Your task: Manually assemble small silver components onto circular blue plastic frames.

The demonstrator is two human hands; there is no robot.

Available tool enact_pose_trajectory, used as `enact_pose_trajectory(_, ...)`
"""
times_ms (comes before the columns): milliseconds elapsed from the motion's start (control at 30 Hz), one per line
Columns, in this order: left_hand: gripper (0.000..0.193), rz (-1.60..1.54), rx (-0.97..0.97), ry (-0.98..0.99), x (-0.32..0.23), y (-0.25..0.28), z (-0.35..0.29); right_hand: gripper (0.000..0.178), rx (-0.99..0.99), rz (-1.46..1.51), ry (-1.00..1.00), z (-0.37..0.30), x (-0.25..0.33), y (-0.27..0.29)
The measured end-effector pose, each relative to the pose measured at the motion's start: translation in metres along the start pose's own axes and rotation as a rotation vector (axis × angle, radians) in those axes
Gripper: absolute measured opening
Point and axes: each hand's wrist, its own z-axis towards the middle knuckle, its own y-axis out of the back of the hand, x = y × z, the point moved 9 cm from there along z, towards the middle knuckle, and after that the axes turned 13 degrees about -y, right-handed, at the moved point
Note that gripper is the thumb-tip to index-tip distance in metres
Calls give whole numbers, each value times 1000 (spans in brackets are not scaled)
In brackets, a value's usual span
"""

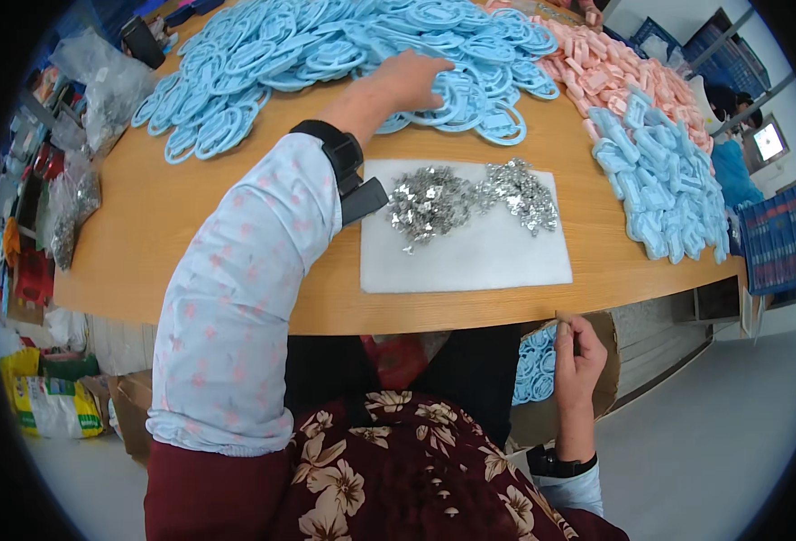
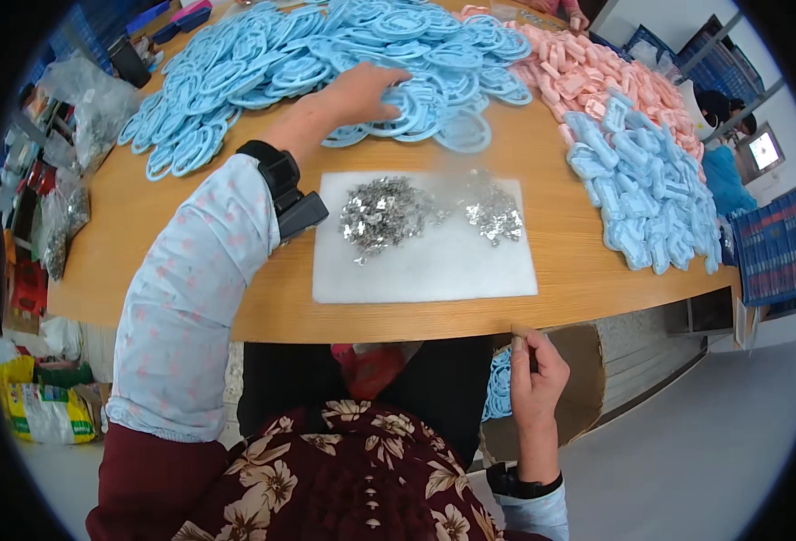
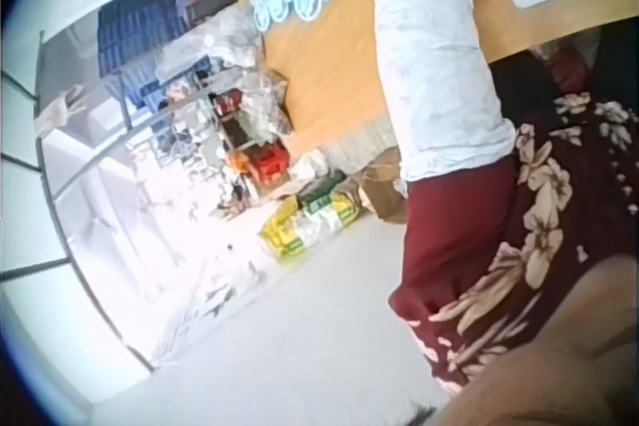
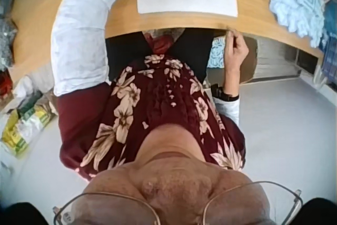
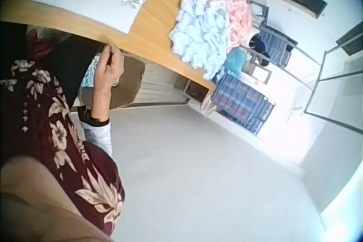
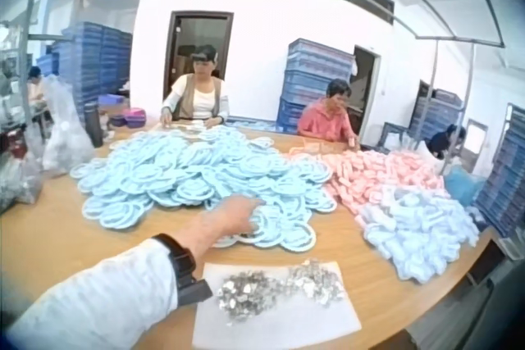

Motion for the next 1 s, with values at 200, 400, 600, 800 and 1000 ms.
enact_pose_trajectory(200, 62, -178, -397, 124, -1, 58, -33, 19, 151, 182, 23, 12, 47, -39)
enact_pose_trajectory(400, 62, -329, -451, 62, -89, 116, -97, 29, 336, 460, -85, 23, 83, -86)
enact_pose_trajectory(600, 66, -308, -277, -128, -226, 111, -187, 32, 605, 655, -360, 5, 84, -137)
enact_pose_trajectory(800, 45, -957, -315, 359, -192, 60, -252, 27, 872, 501, -432, -31, 73, -162)
enact_pose_trajectory(1000, 24, -1382, -308, 591, -171, 16, -273, 26, 623, 162, -9, 0, 99, -152)
